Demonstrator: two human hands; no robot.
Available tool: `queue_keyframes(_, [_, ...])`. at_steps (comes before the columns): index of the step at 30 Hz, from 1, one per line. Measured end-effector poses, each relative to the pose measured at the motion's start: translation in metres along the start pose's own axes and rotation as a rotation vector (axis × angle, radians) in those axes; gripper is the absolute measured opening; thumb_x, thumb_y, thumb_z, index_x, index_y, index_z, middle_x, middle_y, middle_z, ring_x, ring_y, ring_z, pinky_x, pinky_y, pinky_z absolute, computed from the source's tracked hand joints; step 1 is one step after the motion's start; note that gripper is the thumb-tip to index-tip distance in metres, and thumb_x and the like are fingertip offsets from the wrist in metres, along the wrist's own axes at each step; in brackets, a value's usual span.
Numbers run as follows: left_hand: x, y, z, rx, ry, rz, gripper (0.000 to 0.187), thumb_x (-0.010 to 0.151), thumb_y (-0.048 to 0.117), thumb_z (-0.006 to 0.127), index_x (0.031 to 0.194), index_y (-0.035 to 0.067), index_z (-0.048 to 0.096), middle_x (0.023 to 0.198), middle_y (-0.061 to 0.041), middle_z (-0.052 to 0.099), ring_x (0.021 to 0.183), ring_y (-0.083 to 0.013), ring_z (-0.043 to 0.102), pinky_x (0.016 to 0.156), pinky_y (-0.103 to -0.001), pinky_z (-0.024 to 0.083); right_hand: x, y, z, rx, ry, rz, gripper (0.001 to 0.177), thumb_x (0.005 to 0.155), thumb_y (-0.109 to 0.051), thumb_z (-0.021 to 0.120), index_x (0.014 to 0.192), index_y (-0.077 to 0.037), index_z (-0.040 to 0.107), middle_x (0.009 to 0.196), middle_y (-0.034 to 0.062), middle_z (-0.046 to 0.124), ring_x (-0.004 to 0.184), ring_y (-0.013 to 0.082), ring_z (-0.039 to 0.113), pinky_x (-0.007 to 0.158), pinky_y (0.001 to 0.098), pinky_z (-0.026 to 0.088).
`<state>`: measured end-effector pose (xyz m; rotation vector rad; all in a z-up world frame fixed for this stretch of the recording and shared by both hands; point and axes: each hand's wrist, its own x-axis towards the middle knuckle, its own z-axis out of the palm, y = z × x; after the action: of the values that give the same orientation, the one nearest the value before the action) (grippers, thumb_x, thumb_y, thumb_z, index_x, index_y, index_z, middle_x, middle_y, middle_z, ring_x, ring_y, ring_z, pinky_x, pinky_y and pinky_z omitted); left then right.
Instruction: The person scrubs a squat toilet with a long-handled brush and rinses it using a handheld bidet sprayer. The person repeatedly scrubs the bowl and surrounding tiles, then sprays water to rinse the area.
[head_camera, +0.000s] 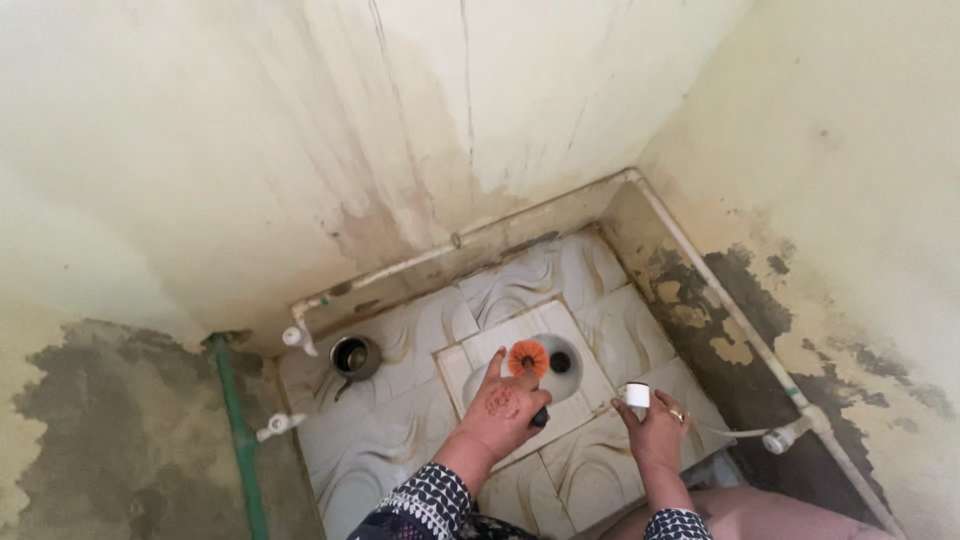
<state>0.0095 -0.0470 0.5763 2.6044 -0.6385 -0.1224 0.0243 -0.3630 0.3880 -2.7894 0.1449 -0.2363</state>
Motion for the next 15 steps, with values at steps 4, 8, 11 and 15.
queue_keyframes(4, [0.016,-0.005,-0.027,-0.025,0.003,-0.006,0.023,0.074,0.024,0.082,0.093,0.016,0.073,0.094,-0.004,0.069,0.103,-0.0243,0.068,0.119,-0.065,0.026,0.013,0.004,-0.010,0.010,0.040,0.058,0.051,0.078,-0.055,0.079,0.108,-0.013,0.079,0.117,0.0176,0.073,0.116,0.0348,0.063,0.107,0.0514,0.041])
queue_keyframes(8, [0.034,0.001,-0.044,0.013,-0.042,0.005,0.023,0.076,0.026,0.082,0.094,0.016,0.073,0.094,-0.005,0.068,0.101,-0.0251,0.067,0.120,-0.062,0.026,0.029,0.008,-0.032,0.045,0.042,0.117,0.051,0.078,-0.054,0.080,0.108,-0.013,0.080,0.118,0.0181,0.072,0.111,0.0366,0.064,0.102,0.0499,0.046])
queue_keyframes(11, [0.050,0.004,-0.047,-0.009,-0.021,-0.007,0.024,0.075,0.027,0.083,0.095,0.016,0.074,0.094,-0.005,0.068,0.101,-0.0248,0.067,0.119,-0.063,0.024,0.043,0.014,-0.045,-0.062,0.126,0.021,0.051,0.076,-0.054,0.081,0.105,-0.012,0.080,0.112,0.0167,0.074,0.111,0.0365,0.066,0.104,0.0519,0.045])
queue_keyframes(15, [0.069,0.005,-0.042,-0.018,-0.004,-0.033,0.025,0.078,0.029,0.082,0.097,0.015,0.074,0.094,-0.005,0.069,0.100,-0.0251,0.067,0.119,-0.063,0.024,0.064,0.028,-0.051,-0.050,0.114,0.067,0.057,0.075,-0.056,0.082,0.107,-0.009,0.078,0.112,0.0182,0.074,0.105,0.0368,0.068,0.096,0.0494,0.052])
